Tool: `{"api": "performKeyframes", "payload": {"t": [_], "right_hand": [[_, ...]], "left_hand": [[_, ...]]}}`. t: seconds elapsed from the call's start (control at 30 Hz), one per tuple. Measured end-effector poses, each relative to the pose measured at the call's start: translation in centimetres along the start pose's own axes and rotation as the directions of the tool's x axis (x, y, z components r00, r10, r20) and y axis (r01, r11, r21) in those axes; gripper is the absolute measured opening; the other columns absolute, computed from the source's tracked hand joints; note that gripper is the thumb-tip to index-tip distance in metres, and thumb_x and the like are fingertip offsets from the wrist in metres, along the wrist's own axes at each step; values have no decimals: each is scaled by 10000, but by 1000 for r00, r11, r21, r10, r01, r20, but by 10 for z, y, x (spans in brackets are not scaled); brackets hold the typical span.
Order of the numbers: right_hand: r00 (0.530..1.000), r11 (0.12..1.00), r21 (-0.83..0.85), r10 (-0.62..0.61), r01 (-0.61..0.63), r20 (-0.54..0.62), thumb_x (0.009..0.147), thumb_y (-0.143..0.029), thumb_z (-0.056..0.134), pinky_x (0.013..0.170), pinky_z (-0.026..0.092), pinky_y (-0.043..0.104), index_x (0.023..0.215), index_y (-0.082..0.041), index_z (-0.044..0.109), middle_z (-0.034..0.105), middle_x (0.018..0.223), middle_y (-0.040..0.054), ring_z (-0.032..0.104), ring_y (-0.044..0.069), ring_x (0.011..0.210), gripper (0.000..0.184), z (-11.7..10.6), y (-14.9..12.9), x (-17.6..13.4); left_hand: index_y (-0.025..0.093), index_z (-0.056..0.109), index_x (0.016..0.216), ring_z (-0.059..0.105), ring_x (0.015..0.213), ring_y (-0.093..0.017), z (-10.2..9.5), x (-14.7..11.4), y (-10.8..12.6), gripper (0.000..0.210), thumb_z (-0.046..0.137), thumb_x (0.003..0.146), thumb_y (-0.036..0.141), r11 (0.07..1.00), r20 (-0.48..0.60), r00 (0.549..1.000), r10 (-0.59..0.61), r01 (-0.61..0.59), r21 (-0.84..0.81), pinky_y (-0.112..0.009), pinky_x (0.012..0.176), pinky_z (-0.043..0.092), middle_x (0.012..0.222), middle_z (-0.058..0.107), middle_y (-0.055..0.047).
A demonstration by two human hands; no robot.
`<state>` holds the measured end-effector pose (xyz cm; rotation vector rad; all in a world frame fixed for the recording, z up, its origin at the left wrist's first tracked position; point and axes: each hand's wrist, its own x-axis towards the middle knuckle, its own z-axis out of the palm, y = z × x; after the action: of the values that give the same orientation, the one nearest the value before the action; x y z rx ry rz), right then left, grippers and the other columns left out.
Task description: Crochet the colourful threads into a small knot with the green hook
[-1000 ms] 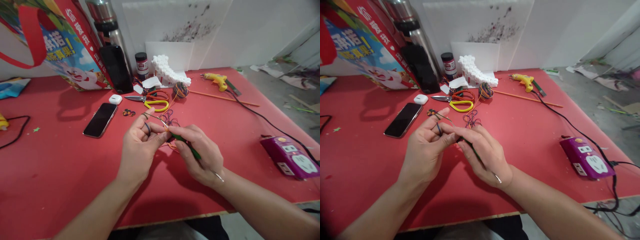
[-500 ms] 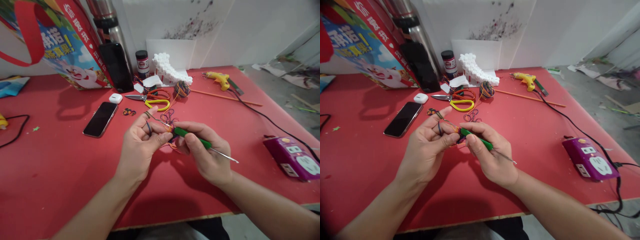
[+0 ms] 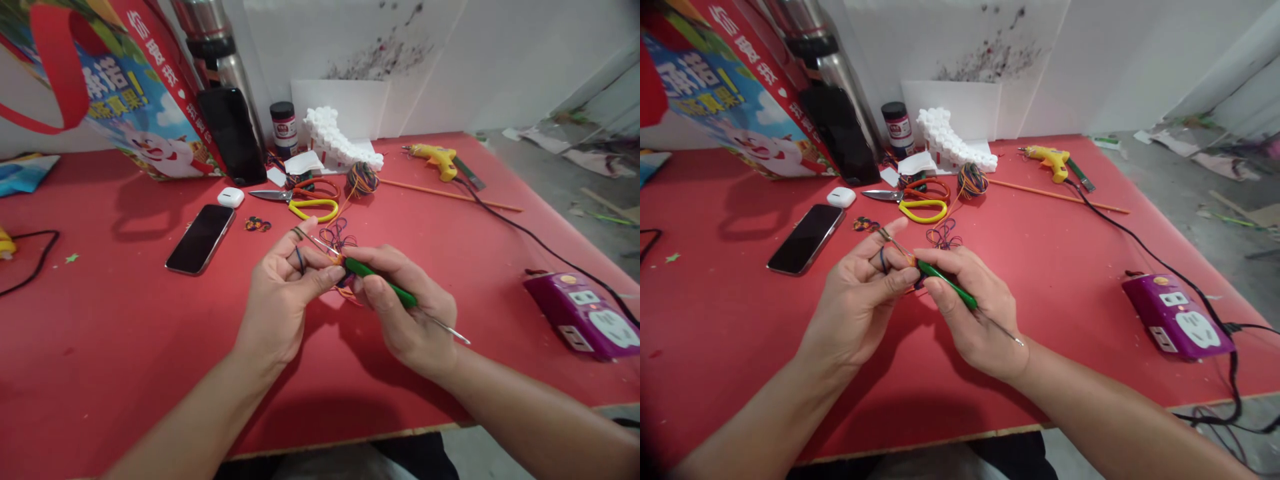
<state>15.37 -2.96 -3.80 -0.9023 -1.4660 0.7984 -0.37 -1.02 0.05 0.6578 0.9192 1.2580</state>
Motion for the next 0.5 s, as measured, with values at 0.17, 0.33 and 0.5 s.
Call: {"api": "performKeyframes", "payload": {"t": [0.17,0.33,0.5], "right_hand": [[993,996,-35,-75,78,87,1079,-208,632,693,594,291,1236,-227,762,792,967,39,706,139,744,205,-5,-2,5],[973,945,-229,-222,232,66,1068,-158,620,811,621,320,1324,-208,707,791,1064,74,717,172,877,276,-3,-5,4],[963,968,-60,-234,244,135,1091,-271,636,818,610,361,1413,-263,695,778,1072,80,700,197,894,327,-7,-3,3]], "left_hand": [[178,696,1407,683,672,-47,-1,-1,0,805,947,662,9,993,13,996,83,-84,84,-100,714,579,713,734,83],[187,699,1396,679,662,-62,1,-2,-1,768,966,685,73,992,-2,996,92,-92,83,-130,705,587,721,738,74],[193,725,1346,681,658,-93,0,0,8,779,1008,627,90,1000,70,997,-18,18,5,-180,709,589,707,724,66]]}}
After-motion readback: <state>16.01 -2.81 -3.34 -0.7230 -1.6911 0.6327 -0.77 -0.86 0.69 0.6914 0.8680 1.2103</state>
